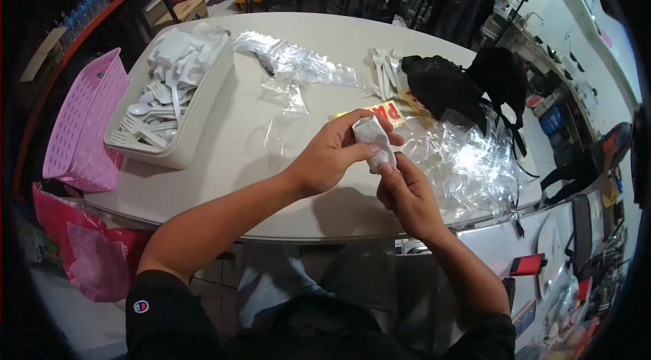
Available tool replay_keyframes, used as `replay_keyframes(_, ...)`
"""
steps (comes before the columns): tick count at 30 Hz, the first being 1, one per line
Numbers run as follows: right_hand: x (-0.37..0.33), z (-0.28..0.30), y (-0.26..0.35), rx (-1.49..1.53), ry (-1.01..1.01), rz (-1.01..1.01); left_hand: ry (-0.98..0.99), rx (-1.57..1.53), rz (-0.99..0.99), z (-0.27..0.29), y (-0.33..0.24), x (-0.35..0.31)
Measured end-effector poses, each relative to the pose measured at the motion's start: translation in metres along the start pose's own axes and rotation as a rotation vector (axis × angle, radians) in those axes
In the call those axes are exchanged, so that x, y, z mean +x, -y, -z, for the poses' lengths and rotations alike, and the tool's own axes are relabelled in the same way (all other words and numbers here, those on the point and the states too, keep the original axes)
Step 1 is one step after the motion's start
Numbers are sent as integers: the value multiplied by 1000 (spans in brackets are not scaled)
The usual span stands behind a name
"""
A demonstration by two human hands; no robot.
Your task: The person sits at a table and repeatedly wraps individual white plastic forks in small clear plastic bags. They pick up a fork from a white container, place it into a bag, and fold the top of the bag to seal it before placing the wrapped fork into a pink basket. The process is repeated continuously throughout the video.
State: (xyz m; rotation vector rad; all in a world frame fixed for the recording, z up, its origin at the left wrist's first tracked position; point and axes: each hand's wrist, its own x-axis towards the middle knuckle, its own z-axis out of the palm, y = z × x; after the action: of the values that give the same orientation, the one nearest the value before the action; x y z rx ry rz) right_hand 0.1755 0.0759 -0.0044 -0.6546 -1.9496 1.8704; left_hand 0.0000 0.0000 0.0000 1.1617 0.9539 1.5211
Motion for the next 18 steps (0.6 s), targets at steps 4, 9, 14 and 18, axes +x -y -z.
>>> replay_keyframes(4,-1,1,1,-211,-84,66,18,147,61,3,-14,0)
replay_keyframes(9,4,4,-4,-587,-192,232,-107,575,-43,21,-10,4)
replay_keyframes(14,-2,6,11,-721,-122,175,-69,778,-260,22,-15,0)
replay_keyframes(18,-5,17,29,-709,-33,164,-90,820,-453,14,-11,-4)
